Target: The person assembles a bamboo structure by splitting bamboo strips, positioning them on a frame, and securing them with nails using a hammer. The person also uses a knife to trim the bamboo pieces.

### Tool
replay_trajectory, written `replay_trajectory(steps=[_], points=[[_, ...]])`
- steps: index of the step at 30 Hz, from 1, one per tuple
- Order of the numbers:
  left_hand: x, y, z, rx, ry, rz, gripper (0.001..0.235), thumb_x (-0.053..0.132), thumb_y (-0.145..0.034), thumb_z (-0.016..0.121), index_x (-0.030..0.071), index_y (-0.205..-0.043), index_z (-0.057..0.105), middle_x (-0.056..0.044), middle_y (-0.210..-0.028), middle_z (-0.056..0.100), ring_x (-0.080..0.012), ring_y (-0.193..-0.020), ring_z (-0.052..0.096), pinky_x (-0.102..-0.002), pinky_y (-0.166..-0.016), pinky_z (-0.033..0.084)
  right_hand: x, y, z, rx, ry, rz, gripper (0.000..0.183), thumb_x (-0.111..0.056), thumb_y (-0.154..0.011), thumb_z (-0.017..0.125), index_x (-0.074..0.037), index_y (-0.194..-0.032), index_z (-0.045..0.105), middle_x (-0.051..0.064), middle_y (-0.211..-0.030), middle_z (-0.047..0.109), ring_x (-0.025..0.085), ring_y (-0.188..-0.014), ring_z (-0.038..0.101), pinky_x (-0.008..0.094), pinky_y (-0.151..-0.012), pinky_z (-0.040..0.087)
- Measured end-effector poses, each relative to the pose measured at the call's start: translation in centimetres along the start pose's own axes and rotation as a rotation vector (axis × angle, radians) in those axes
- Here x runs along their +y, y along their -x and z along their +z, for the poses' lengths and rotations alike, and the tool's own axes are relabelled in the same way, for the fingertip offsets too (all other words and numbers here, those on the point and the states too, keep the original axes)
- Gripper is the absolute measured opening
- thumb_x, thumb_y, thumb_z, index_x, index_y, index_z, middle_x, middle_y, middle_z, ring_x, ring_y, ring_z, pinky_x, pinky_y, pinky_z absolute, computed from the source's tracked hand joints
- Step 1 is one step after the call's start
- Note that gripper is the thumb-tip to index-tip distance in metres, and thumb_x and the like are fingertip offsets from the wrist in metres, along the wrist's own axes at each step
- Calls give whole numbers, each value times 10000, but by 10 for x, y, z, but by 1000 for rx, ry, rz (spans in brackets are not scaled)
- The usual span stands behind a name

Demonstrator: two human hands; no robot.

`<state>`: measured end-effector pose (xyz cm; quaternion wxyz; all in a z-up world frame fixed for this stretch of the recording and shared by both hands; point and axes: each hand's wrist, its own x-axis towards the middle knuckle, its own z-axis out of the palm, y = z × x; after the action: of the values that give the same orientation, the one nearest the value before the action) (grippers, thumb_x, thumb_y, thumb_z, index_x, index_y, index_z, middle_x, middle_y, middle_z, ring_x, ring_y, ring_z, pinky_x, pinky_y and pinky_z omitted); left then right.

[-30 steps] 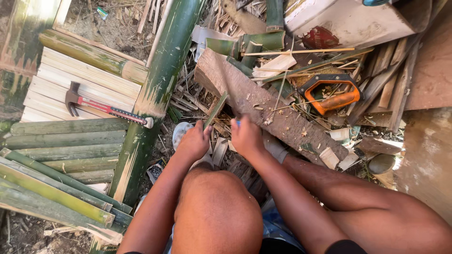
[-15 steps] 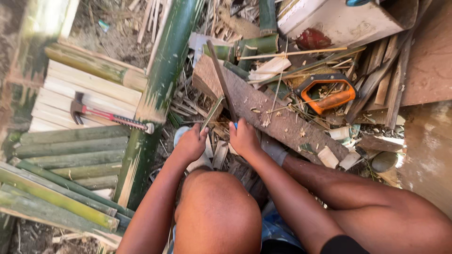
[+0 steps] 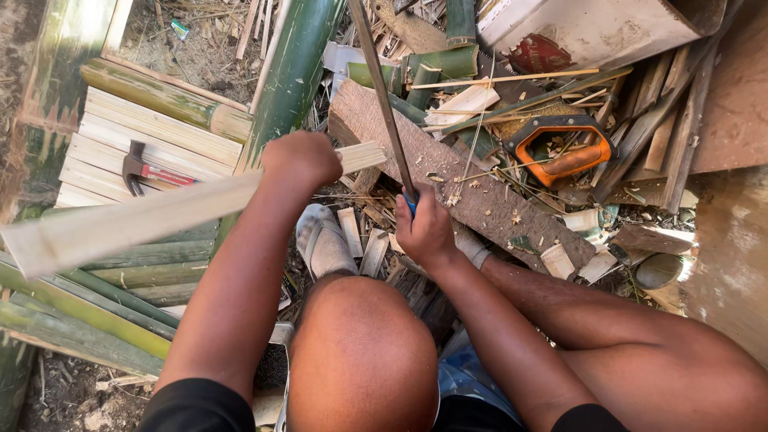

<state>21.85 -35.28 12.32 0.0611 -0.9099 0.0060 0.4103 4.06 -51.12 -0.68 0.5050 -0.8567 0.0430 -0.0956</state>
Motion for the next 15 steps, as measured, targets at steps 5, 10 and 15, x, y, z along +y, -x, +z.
replay_trajectory(steps=[5, 10, 15], points=[[21, -10, -20, -16, -105, 44, 395, 215, -902, 603, 139, -1267, 732, -124, -1319, 703, -309, -1199, 692, -428, -963, 558, 8, -8, 16, -244, 231, 229, 304, -262, -1033, 557, 34, -1083, 509, 246, -719, 676, 457, -658, 691, 528, -587, 538], [13, -9, -19, 10, -116, 69, 398, 208, -901, 590, 138, -1268, 729, -118, -1323, 689, -311, -1199, 680, -435, -954, 550, 6, -1, 19, -222, 299, 173, 312, -262, -1029, 589, 37, -1022, 500, 279, -745, 669, 486, -675, 665, 552, -608, 516], [10, -16, -13, 38, -67, 86, 410, 200, -887, 599, 142, -1272, 725, -116, -1321, 690, -315, -1205, 675, -432, -937, 564, -3, 1, 12, -4, 112, 1, 310, -242, -1020, 568, 56, -1092, 521, 279, -755, 670, 460, -668, 686, 507, -590, 545]])
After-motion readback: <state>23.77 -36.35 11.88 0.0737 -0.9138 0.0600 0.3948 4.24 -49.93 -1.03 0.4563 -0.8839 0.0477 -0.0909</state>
